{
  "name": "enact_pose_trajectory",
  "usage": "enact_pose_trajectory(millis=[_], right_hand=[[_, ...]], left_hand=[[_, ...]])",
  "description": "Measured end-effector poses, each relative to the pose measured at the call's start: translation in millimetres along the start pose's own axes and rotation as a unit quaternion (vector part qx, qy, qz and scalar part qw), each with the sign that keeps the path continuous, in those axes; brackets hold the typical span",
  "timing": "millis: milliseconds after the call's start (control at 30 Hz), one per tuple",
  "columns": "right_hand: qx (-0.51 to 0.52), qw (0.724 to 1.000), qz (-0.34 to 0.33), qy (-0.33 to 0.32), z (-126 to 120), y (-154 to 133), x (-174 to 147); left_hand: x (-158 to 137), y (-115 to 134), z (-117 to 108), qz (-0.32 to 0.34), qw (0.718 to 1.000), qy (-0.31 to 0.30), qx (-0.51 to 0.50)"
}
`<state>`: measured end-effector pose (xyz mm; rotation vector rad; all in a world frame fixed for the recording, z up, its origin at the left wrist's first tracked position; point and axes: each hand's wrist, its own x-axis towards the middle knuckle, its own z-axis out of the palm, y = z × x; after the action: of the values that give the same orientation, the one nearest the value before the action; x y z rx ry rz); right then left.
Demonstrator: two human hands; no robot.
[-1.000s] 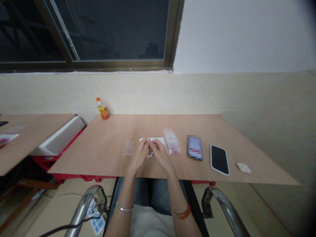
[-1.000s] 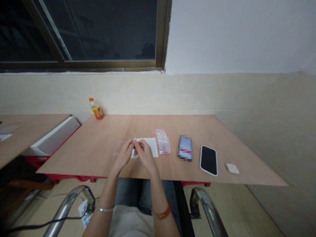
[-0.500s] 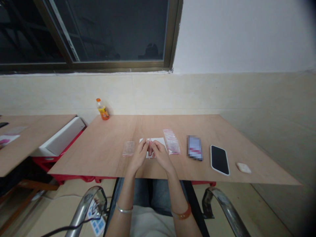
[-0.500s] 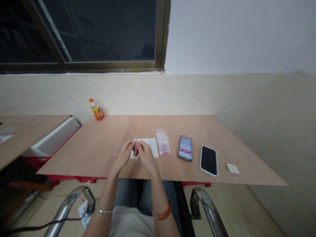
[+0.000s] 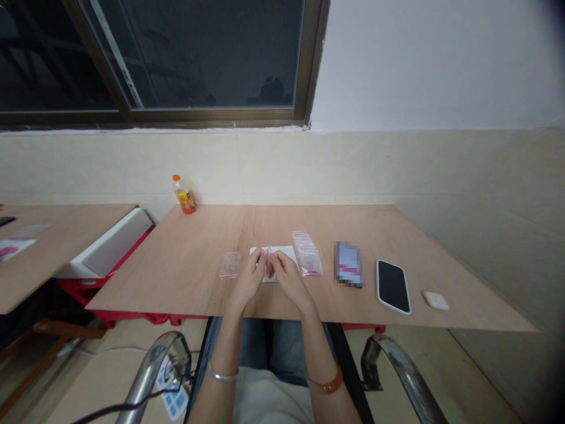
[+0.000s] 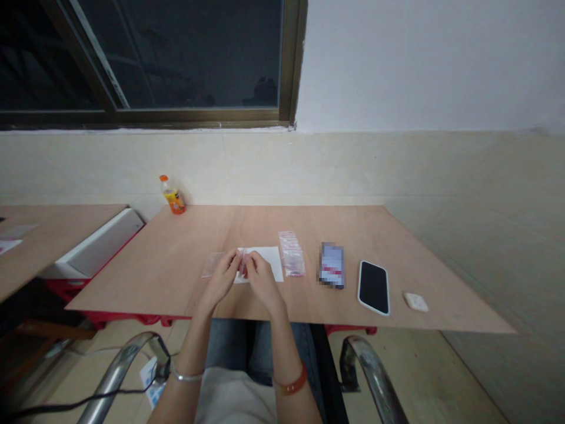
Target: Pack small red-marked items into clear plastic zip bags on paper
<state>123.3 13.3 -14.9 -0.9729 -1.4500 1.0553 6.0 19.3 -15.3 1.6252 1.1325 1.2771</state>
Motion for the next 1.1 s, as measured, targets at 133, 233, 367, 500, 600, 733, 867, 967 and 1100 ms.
enact_pose_trajectory(millis=[133,233,367,500,600,733,867,967,1100], right_hand=[[0.014,1.000,0.011,0.003,2.1,-0.5,-0.7],[0.032,0.999,0.022,-0.002,5.1,-2.6,-1.5],[0.056,0.998,0.029,-0.010,7.4,-3.0,0.2],[0.058,0.998,0.027,-0.004,5.9,1.2,3.0],[0.027,1.000,0.008,0.010,3.8,4.4,2.7],[-0.032,0.999,-0.004,0.009,1.8,7.0,0.4],[-0.092,0.996,-0.006,-0.001,2.2,8.8,-0.7],[-0.124,0.992,-0.012,0.012,4.4,10.7,-0.7],[-0.151,0.988,-0.019,0.035,6.8,12.8,-0.7]], left_hand=[[-1.3,-0.8,-1.0,0.008,1.000,0.006,0.020],[-2.5,-1.8,0.3,0.000,1.000,-0.004,0.009],[-3.3,-0.7,1.4,0.000,1.000,-0.009,0.007],[-3.1,3.1,1.2,-0.003,1.000,-0.006,0.000],[-2.3,3.2,0.8,0.000,1.000,-0.003,0.005],[-0.4,-3.1,-0.3,0.017,0.999,0.002,0.041],[-0.3,-5.8,-0.3,0.014,0.995,0.023,0.097],[-2.2,-2.3,1.0,0.003,0.989,0.032,0.145],[-3.5,-0.3,2.9,0.002,0.984,0.017,0.179]])
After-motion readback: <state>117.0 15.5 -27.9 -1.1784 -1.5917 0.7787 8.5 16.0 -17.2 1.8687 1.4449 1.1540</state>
